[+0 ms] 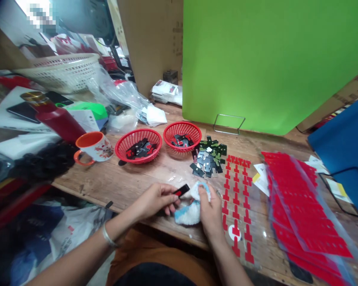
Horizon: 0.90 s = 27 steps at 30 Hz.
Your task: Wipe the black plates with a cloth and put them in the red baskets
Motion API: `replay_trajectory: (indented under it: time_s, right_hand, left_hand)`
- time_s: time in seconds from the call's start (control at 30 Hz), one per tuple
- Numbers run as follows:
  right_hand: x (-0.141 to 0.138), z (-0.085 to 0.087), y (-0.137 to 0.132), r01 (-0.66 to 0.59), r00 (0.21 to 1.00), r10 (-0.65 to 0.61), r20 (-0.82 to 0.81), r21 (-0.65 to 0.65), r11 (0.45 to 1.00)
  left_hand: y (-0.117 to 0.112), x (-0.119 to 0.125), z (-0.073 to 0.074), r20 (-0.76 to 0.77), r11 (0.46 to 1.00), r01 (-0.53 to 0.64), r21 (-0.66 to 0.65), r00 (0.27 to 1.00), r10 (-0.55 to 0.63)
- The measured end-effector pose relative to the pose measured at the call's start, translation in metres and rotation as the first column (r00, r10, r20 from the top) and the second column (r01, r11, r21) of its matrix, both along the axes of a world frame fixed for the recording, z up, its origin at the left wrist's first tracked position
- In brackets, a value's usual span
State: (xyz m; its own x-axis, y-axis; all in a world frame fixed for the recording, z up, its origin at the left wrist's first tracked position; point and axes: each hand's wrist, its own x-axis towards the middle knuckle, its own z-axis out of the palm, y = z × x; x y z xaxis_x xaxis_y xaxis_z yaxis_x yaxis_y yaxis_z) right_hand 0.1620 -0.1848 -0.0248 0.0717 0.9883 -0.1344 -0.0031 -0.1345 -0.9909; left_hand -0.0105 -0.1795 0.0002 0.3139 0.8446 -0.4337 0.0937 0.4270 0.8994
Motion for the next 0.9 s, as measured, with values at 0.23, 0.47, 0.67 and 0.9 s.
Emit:
replay_trajectory:
  time_s: [0.23, 0.47, 0.67, 0.9]
  right_hand:
    - [0.0, -0.013, 0.0, 0.022, 0.988, -0.035, -0.15, -0.092, 0.996]
    - [0.0, -0.018, -0.003, -0.05, 0.993, 0.049, 0.105, 0.002, 0.999]
    - [-0.006, -0.01, -0.006, -0.092, 0.977, 0.089, 0.192, 0.005, 0.996]
    - [-0.011, -0.007, -0.009, -0.046, 0.974, 0.037, 0.223, 0.039, 0.998]
  left_hand:
    - [0.096, -0.049, 0.083, -0.244, 0.827, -0.05, 0.56, 0.944, 0.222]
    - [0.133, -0.11, 0.073, -0.869, 0.888, 0.268, 0.373, 0.435, 0.233]
    - [0.14, -0.112, 0.026, -0.911, 0.942, 0.21, 0.262, 0.376, 0.169]
    - [0.139, -0.118, 0.017, -0.87, 0.956, 0.147, 0.254, 0.467, 0.159]
